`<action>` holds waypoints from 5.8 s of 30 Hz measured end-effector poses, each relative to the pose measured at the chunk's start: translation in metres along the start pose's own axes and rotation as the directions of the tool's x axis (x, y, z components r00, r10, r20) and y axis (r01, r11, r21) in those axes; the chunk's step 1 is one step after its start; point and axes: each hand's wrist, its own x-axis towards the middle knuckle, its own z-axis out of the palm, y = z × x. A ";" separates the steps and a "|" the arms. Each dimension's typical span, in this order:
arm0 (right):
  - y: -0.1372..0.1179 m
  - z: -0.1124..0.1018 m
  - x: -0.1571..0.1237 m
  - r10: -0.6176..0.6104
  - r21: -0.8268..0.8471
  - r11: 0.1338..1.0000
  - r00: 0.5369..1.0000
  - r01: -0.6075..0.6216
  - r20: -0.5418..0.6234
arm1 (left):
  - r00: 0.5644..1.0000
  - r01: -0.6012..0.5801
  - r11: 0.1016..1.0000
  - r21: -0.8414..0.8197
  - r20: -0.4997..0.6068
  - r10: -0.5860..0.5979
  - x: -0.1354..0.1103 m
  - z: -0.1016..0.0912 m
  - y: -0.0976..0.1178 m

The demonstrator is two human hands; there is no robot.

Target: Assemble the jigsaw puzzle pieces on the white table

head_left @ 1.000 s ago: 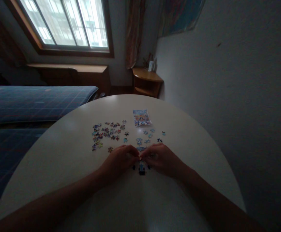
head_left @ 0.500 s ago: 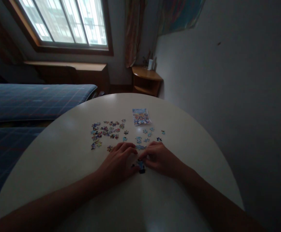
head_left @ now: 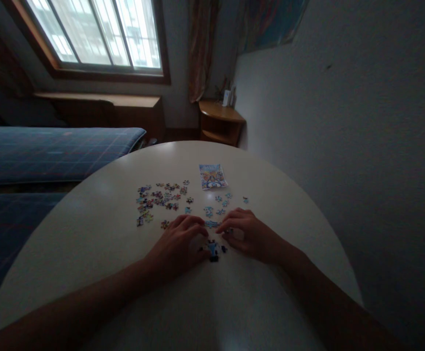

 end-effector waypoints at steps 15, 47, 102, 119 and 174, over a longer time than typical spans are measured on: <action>0.015 -0.014 -0.003 0.107 -0.073 0.992 0.993 -0.103 0.055 | 0.856 -0.494 0.864 0.102 0.231 0.462 -0.003 -0.013 0.004; 0.054 -0.029 0.007 0.430 -0.200 0.874 0.896 -0.444 -0.108 | 0.813 -0.559 0.822 0.111 0.267 0.517 -0.001 -0.019 0.003; 0.063 -0.062 0.030 0.456 -0.125 0.889 0.828 -0.440 0.327 | 0.779 -0.626 0.764 0.156 0.171 0.604 -0.001 -0.018 -0.003; 0.054 -0.058 0.018 0.380 -0.026 0.922 0.893 -0.385 0.240 | 0.773 -0.633 0.757 0.159 0.176 0.610 0.000 -0.019 -0.002; 0.008 0.008 0.003 0.218 0.197 0.955 0.975 -0.221 0.035 | 0.777 -0.625 0.766 0.148 0.205 0.595 0.003 -0.019 -0.001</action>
